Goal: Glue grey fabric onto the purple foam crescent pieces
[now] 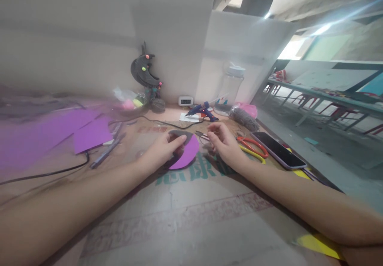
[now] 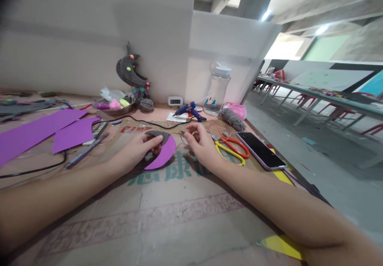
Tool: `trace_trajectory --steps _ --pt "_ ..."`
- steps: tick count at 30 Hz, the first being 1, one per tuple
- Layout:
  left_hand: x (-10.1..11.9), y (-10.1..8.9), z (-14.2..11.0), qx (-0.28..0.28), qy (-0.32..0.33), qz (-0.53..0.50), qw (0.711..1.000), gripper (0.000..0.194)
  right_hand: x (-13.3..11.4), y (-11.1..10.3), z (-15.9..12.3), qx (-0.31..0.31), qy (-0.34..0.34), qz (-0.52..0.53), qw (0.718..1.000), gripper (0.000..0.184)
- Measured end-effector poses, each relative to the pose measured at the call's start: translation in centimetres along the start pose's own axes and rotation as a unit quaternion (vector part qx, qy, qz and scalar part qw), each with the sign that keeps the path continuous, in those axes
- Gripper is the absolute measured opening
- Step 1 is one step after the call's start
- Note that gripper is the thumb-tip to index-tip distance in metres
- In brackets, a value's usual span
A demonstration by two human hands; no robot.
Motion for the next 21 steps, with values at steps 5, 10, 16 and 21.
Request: trace_trajectory --steps 5,10,16,21 --pt "0.0 -0.1 0.1 0.021 -0.006 -0.01 1.0 0.029 -0.8 0.3 -0.5 -0.081 -0.044 -0.117 0.989 0.02" --pt "0.2 -0.1 -0.2 0.008 0.007 0.019 1.0 0.03 -1.3 0.7 -0.8 -0.106 -0.088 -0.142 0.98 0.012" --pt "-0.3 0.0 -0.1 0.0 0.024 0.014 1.0 0.028 -1.2 0.8 -0.6 -0.117 -0.067 -0.133 0.982 0.011" --pt "-0.4 0.0 -0.1 0.005 0.044 0.049 0.998 0.03 -1.4 0.8 -0.8 -0.12 -0.1 -0.134 0.979 0.011"
Point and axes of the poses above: each hand's wrist, its own z-axis towards the middle knuckle, its own y-axis out of the palm, x = y × z, the point moved 1 cm from there along z, towards the middle knuckle, and after that the axes turned 10 degrees about x, right-handed, at the moved point
